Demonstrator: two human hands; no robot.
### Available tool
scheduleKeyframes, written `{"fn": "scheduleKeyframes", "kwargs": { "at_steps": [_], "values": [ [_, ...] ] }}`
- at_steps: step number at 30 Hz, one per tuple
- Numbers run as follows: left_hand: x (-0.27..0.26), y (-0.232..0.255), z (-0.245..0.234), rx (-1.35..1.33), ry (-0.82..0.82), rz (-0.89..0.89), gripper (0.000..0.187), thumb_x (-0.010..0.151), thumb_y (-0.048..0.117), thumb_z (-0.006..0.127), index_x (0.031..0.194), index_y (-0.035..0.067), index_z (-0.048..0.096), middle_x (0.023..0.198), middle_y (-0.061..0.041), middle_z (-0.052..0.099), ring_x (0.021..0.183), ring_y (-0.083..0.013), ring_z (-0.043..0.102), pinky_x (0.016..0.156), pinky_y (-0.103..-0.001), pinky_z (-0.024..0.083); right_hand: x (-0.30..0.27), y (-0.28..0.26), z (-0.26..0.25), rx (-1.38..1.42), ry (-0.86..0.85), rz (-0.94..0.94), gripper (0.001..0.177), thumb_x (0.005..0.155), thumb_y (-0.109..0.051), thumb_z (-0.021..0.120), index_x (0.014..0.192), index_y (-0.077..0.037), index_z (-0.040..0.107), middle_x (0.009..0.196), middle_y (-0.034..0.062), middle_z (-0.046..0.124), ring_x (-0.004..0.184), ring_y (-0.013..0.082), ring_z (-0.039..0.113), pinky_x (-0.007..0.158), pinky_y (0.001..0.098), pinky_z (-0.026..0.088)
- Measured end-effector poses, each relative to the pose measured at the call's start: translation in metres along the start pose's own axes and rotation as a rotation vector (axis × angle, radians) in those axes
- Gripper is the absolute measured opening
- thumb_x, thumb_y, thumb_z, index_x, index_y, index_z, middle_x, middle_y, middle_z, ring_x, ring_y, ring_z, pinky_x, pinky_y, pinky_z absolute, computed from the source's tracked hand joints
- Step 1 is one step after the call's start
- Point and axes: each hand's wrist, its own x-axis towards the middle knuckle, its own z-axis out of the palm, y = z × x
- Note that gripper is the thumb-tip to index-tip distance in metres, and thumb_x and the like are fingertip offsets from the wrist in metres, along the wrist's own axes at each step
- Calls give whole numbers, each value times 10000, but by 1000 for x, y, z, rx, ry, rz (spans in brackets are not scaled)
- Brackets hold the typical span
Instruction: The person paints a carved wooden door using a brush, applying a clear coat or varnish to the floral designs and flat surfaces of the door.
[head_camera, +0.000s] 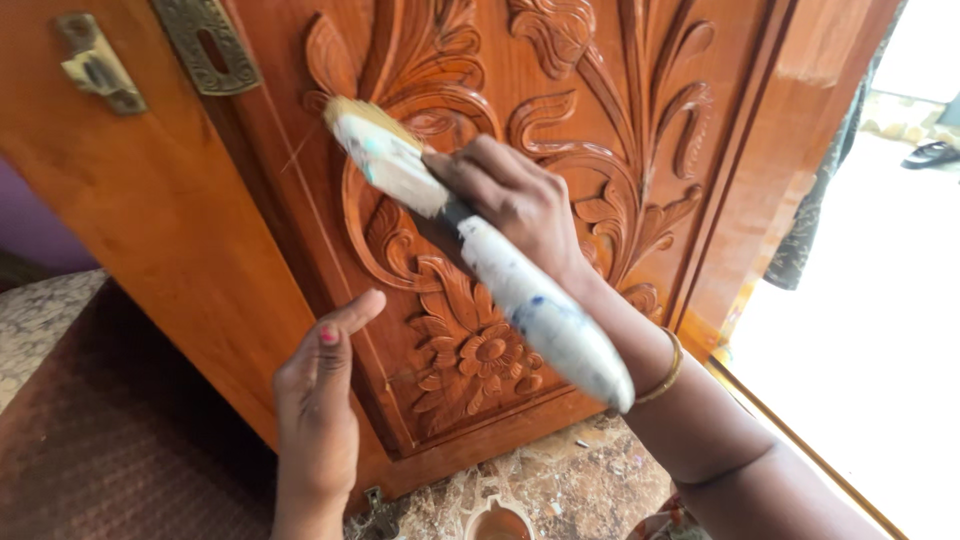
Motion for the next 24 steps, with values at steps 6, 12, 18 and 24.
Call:
{"fn": "scheduleKeyframes", "kwargs": {
  "at_steps": [6, 12, 18, 24],
  "values": [
    [-1, -4, -5, -88, -19, 17, 654, 1078, 520, 390, 1303, -45, 631, 1380, -218, 666, 1394, -318, 562, 1242, -471, 303, 17, 59, -19, 30, 225, 99, 250, 933, -168, 885, 1042, -29, 708, 928, 82, 653, 824, 223, 659, 687, 341, 533],
    [-1, 0, -5, 21, 17, -124, 766, 1024, 609, 306, 1316, -32, 607, 1391, -215, 650, 1433, -310, 525, 1203, -566, 277, 18, 77, -46, -113, 364, 134, 222, 996, -177, 871, 1084, -53, 709, 1040, 65, 689, 903, 216, 702, 800, 322, 569],
    [-4, -4, 2, 40, 59, -167, 806, 1013, 663, 312, 1276, -38, 613, 1362, -221, 665, 1428, -306, 553, 1205, -559, 314, 16, 59, -16, -156, 157, 30, 332, 921, -158, 840, 1206, -68, 695, 1047, 40, 636, 921, 191, 677, 781, 321, 591],
    [1, -33, 1, -33, 21, -200, 788, 992, 648, 363, 1330, -27, 586, 1374, -245, 644, 1428, -339, 535, 1205, -590, 260, -8, 16, 0, 10, -80, 42, 396, 889, -282, 795, 1218, -93, 685, 1053, 14, 635, 950, 199, 684, 766, 339, 598]
  ]
}}
